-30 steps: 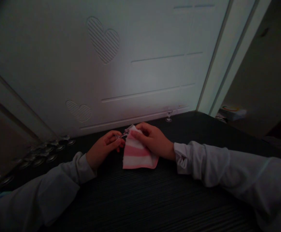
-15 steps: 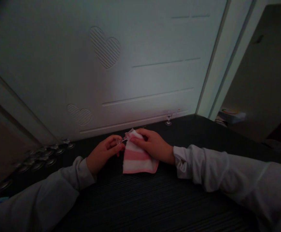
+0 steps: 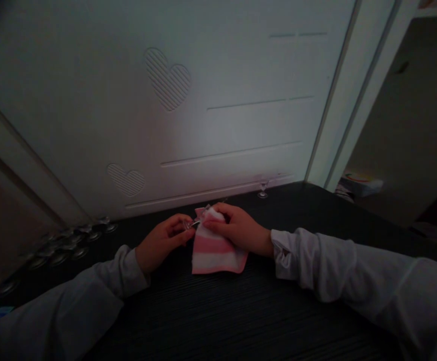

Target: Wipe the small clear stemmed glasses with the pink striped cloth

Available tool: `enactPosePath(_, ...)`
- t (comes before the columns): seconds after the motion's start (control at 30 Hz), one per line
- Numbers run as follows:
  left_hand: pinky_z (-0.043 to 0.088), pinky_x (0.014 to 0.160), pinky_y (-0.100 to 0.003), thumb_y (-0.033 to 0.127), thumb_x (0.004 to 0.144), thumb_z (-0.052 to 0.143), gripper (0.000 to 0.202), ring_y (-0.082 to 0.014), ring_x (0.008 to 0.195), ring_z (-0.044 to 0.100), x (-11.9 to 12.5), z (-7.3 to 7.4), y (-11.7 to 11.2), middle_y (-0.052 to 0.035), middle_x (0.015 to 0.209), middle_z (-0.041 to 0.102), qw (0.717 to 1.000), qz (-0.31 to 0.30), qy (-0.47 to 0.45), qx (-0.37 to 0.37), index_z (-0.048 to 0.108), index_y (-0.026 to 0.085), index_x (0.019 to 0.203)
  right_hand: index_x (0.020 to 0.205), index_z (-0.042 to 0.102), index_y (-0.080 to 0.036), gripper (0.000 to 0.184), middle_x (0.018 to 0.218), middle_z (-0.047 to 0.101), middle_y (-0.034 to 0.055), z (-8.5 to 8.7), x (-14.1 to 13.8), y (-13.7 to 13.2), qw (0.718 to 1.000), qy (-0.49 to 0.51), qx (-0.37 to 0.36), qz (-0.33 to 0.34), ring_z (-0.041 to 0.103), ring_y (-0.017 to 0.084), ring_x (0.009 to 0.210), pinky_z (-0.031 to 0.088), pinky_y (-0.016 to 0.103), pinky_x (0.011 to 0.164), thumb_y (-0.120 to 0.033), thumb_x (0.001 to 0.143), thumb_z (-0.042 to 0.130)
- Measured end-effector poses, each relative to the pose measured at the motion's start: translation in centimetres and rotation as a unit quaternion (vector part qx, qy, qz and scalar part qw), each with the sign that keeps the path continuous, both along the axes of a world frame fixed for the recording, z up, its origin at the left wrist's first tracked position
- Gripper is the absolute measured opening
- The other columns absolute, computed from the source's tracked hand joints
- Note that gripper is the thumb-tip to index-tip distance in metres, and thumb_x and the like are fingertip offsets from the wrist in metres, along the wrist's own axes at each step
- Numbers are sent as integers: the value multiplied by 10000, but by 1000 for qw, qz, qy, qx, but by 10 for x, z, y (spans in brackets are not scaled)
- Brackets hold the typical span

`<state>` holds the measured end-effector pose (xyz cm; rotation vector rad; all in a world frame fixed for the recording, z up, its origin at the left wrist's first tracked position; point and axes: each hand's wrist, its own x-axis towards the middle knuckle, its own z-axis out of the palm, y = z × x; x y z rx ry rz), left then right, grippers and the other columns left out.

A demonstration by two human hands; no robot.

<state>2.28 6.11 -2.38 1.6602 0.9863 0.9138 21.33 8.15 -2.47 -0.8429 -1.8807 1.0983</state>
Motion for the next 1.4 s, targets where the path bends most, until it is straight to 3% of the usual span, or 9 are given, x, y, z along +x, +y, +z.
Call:
enactPosePath(0.8, 370, 587, -250, 330, 735, 507, 184, -118, 609, 507, 3, 7, -4, 20, 640, 557, 999, -12, 36, -1, 504, 157, 797, 796, 510, -166, 149, 671, 501, -21, -2, 0, -3, 999, -30, 34, -11, 470, 107, 579, 392, 233, 519, -302, 743, 539)
enactPosePath(1.13, 389, 615, -277, 475, 834, 261, 488, -142, 628, 516, -2, 6, -1, -30, 648, 586, 996, -19, 77, 35, 566, 152, 633, 792, 505, -174, 139, 695, 491, -16, 0, 1, -7, 998, -49, 42, -2, 464, 109, 597, 395, 223, 517, -296, 738, 544)
enactPosePath(1.3, 386, 584, -270, 489, 804, 341, 408, -127, 601, 488, -1, 4, 0, -21, 683, 569, 999, -10, 30, 36, 560, 150, 747, 802, 507, -178, 130, 684, 496, -16, -1, 0, -6, 997, -44, 58, -19, 457, 107, 575, 380, 224, 504, -300, 757, 517)
enactPosePath(1.4, 379, 564, -251, 418, 755, 476, 283, -115, 612, 491, 1, 4, -2, -4, 721, 552, 1000, 3, -9, 14, 523, 163, 870, 822, 507, -177, 130, 669, 505, -20, -1, 0, -5, 998, -42, 51, -23, 465, 108, 568, 384, 232, 513, -295, 766, 508)
